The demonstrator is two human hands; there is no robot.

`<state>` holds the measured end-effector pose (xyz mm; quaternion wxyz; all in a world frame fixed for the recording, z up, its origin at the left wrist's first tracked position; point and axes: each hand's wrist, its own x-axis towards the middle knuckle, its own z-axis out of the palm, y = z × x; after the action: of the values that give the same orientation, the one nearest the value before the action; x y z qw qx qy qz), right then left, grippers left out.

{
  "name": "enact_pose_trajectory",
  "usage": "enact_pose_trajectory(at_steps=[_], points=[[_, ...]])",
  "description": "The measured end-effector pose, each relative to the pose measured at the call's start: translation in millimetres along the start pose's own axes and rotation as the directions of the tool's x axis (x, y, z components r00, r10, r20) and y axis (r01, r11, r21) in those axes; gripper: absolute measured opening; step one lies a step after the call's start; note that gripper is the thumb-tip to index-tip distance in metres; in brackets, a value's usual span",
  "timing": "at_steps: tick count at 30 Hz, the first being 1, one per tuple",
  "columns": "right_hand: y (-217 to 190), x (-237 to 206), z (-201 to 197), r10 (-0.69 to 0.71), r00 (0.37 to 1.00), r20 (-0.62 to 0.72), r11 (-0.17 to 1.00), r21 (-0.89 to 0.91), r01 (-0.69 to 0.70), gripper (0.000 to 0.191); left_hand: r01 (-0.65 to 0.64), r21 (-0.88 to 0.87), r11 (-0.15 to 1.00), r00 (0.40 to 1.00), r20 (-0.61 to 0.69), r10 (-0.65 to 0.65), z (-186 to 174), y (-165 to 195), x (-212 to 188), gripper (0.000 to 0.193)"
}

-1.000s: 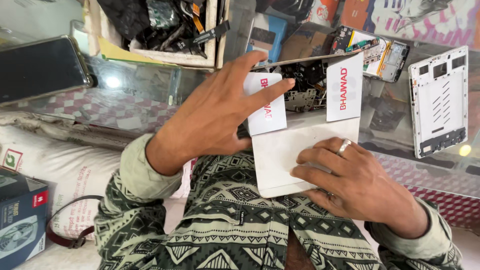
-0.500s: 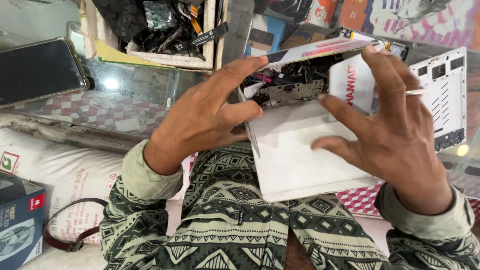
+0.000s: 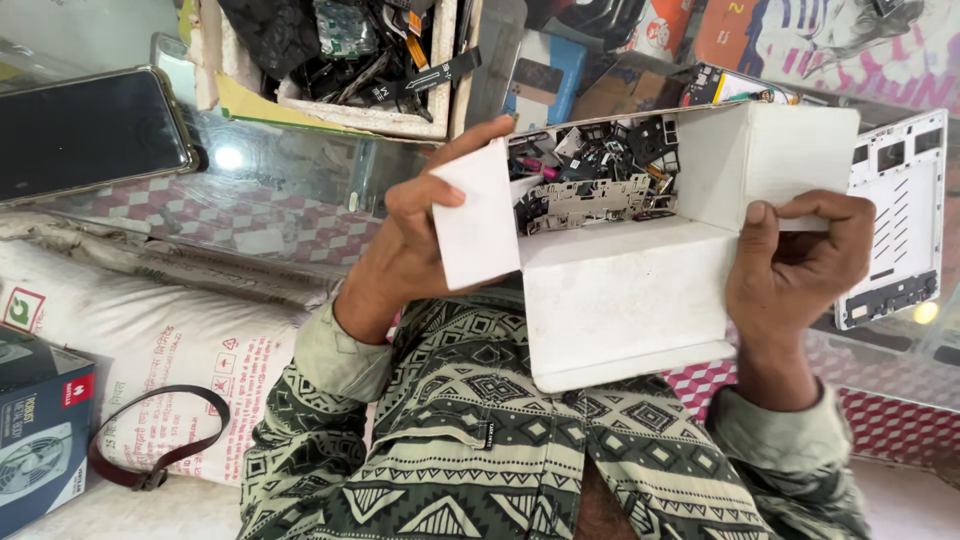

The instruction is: The person holds a white box filled with phone components and flex cables and picks through its contents, lifting out parts such as a camera module and circuit boards, turning them over and placing them back. They then move the box aside, pick up a white branded box, and continue picking through the parts inside it.

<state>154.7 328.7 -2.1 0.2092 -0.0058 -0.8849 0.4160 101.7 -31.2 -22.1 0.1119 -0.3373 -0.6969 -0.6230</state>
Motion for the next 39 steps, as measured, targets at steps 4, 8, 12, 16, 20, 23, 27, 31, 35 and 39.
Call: enact_pose_trajectory(at_steps=[4,8,12,16,20,23,27,31,35,39], points=[[21.6,-16.8,15.9,0.059,0.993,-0.102,0.950,0.313,-0.025,0.037,0.058,-0.036,0.998,0.998,0.030,-0.057,0.0,-5.1,-5.4,0.079],[16.3,-26.6,20.7,0.103,0.988,-0.117,0.919,0.392,-0.049,0.040,-0.011,-0.103,0.995,0.999,0.034,0.014,0.8,-10.1,-3.7,0.075],[-14.6,-5.4,-5.1,-0.056,0.998,0.026,0.995,0.088,0.054,0.044,0.022,-0.126,0.992,0.998,0.057,-0.015,-0.1,-7.0,-5.0,0.065],[-70.2,28.0,-46.2,-0.446,0.846,0.294,0.630,-0.568,0.530,0.044,-0.040,-0.132,0.990,0.996,0.068,0.049,0.5,-6.0,0.7,0.062],[-126.0,43.6,-34.8,-0.539,0.412,0.735,0.188,-0.372,0.909,0.032,-0.052,-0.083,0.995,0.991,0.115,0.062,-1.7,-0.8,7.5,0.058],[-153.2,51.9,1.9,-0.208,0.389,0.897,0.445,-0.267,0.855,0.040,-0.057,-0.041,0.998,0.987,0.147,0.063,-2.7,3.2,10.5,0.056],[-152.8,76.5,49.0,0.053,0.476,0.878,0.392,-0.456,0.799,0.035,-0.063,-0.036,0.997,0.986,0.149,0.068,-2.9,4.5,11.8,0.052],[-144.0,81.3,64.3,-0.081,0.524,0.848,0.521,-0.412,0.748,0.038,-0.066,-0.036,0.997,0.986,0.154,0.071,-7.7,2.9,12.3,0.051],[-138.9,83.5,51.3,-0.241,0.507,0.828,0.591,-0.289,0.753,0.029,-0.031,-0.038,0.999,0.987,0.155,0.037,-10.8,4.0,9.6,0.050],[-137.7,86.7,24.7,-0.161,0.518,0.840,0.561,-0.354,0.748,0.015,-0.005,-0.046,0.999,0.992,0.129,0.011,-7.1,-1.4,7.7,0.054]])
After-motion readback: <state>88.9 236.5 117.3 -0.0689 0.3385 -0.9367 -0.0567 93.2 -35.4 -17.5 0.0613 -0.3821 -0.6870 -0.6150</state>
